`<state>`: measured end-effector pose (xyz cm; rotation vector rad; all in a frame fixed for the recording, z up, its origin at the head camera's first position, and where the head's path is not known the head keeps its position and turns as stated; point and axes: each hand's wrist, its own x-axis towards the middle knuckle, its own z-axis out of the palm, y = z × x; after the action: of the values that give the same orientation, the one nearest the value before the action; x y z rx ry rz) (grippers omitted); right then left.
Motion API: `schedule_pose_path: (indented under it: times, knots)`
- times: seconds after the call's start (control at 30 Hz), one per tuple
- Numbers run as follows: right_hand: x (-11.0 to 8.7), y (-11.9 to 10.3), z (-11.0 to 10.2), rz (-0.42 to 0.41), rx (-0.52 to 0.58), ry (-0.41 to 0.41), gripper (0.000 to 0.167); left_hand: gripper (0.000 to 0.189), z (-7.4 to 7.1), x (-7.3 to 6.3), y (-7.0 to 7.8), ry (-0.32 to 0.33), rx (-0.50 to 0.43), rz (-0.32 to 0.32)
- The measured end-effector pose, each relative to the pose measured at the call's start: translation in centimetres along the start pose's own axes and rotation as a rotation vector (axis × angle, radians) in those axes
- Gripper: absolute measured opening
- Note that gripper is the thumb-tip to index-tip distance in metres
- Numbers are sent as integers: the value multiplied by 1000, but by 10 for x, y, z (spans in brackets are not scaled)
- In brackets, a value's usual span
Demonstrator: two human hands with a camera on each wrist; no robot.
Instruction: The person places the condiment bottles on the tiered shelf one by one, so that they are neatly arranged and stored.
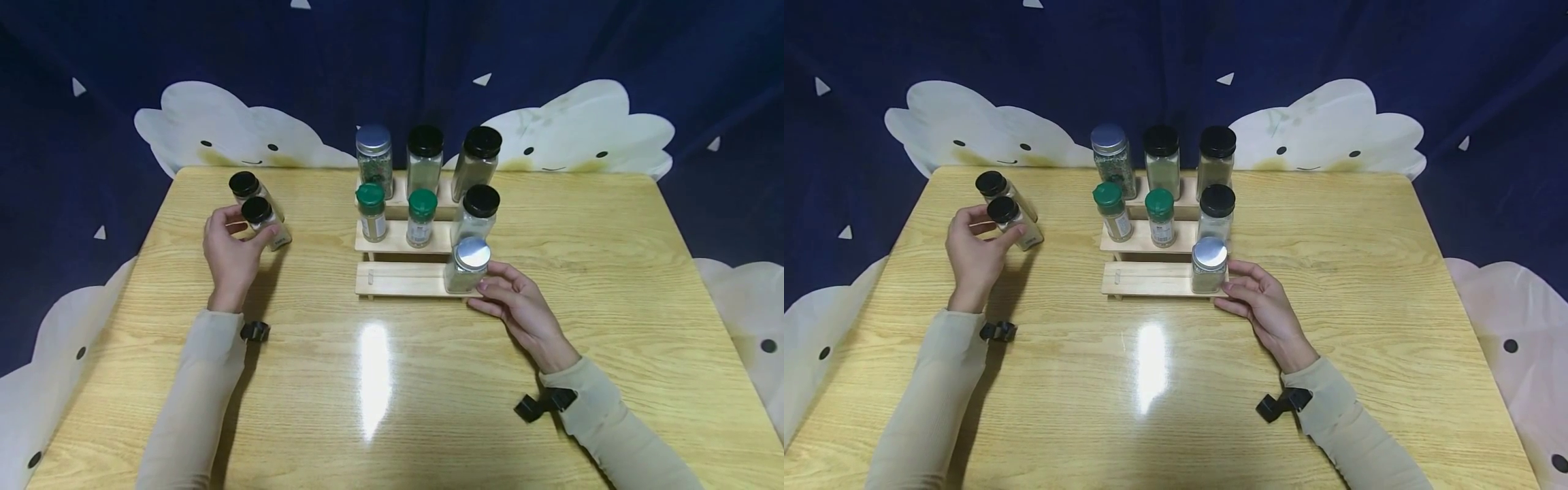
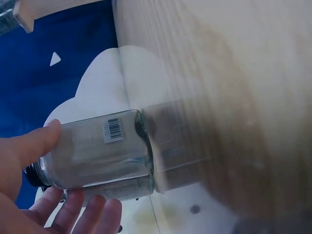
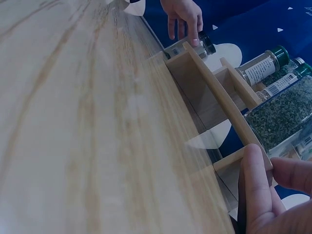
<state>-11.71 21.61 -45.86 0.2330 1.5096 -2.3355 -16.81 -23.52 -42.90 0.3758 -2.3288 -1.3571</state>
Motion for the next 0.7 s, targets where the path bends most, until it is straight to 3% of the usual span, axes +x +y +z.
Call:
schedule_pose_path:
  times: [0.33,0.53,0.7]
  knots:
    - [0,0,0,-8,16,-11,37,57,2,-1,3,-2,-19,-22]
    - [0,0,-1,-9,14,-11,37,55,0,-4,5,-26,-82,-46]
    - [0,0,-1,-8,15,-14,38,53,-1,-9,6,-35,-135,-30]
